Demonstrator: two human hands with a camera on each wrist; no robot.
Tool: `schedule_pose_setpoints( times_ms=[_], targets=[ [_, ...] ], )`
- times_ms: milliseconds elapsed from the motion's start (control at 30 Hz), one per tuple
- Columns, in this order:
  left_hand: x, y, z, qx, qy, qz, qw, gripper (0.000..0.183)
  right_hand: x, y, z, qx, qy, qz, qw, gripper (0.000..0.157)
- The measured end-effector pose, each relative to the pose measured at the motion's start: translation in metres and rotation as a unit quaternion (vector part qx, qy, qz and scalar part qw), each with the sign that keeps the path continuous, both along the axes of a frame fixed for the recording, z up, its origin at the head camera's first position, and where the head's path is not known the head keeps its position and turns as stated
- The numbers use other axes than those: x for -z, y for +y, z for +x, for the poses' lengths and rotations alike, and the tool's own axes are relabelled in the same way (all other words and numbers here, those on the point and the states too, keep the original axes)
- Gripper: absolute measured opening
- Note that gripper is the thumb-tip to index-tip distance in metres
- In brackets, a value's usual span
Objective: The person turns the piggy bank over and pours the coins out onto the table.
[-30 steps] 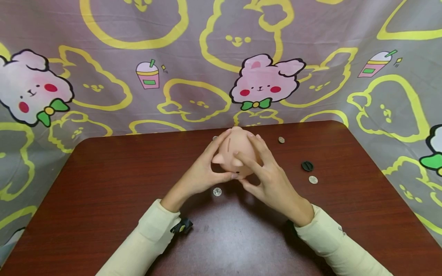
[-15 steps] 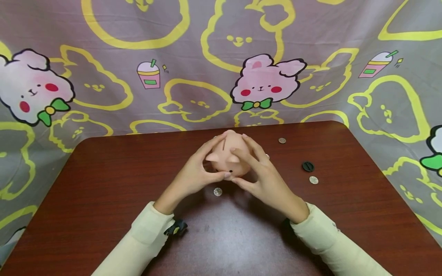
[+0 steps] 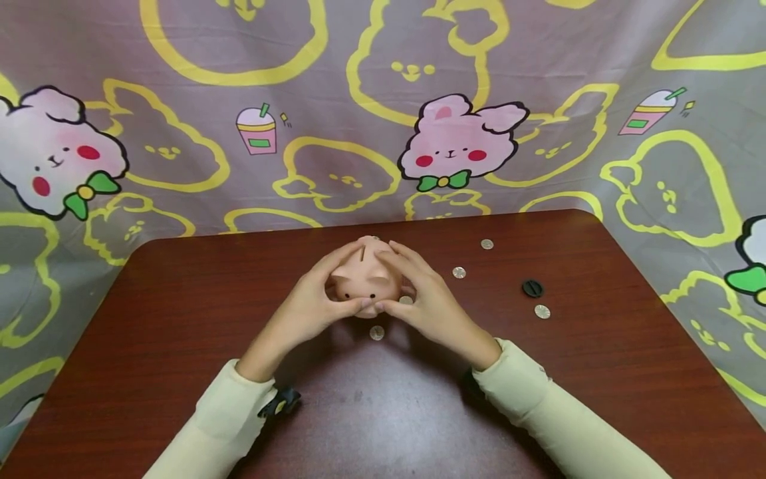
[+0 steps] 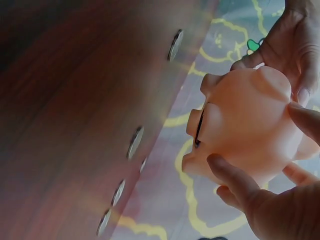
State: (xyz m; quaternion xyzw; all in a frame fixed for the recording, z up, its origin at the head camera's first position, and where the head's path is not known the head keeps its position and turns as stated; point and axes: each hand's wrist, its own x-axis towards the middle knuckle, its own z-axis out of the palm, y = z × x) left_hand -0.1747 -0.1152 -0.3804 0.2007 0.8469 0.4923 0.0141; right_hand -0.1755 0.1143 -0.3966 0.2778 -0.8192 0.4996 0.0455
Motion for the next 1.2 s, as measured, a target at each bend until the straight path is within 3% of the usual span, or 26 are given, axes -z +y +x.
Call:
schedule_pose_setpoints(
  times_ms=[400,700,833,1200],
  targets=[
    [-0.003,-0.036,-0.001,-0.035,-0.001,-0.066,0.9972,0.087,0.003,-0.043,-0.015,-0.009,0.002,0.027,1.000,0.075],
    [-0.002,-0.063,-0.006,-0.053,-0.008,-0.112,0.9923,0.083,0.008,-0.074,-0.028,-0.025,-0.029,0.038,0.999,0.076],
    [-0.002,-0.068,-0.009,-0.051,-0.016,-0.114,0.9921,0.082,0.011,-0.080,-0.032,-0.030,-0.045,0.037,0.998,0.076],
    [-0.001,-0.073,-0.017,-0.053,-0.036,-0.106,0.9923,0.085,0.014,-0.092,-0.043,-0.021,-0.034,0.053,0.998,0.076]
  ],
)
